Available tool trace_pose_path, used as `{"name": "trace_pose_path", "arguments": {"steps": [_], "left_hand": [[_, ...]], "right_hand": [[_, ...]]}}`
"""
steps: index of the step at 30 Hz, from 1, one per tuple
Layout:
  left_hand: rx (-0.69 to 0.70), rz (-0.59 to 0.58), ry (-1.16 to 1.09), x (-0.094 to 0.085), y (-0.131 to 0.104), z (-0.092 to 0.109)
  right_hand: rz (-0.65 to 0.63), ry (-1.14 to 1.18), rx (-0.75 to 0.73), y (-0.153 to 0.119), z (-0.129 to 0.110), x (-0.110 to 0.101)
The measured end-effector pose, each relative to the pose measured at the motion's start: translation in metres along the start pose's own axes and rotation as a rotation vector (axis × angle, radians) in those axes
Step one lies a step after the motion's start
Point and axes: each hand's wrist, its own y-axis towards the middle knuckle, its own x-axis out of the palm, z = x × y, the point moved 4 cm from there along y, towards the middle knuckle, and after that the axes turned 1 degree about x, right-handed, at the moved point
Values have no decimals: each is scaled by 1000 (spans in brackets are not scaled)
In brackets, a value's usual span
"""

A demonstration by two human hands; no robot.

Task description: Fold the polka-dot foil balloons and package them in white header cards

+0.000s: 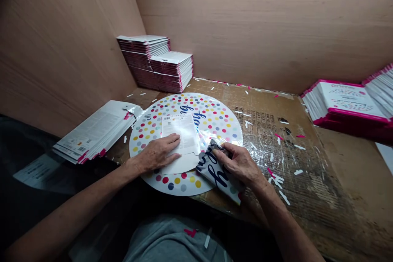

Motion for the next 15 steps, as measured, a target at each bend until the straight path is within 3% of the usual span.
{"name": "trace_pose_path", "arguments": {"steps": [10, 15], "left_hand": [[32, -238, 377, 11, 14, 22], [14, -207, 282, 13, 22, 10]], "right_hand": [[-116, 394, -12, 7, -38, 8], [-139, 216, -168, 31, -47, 44]]}}
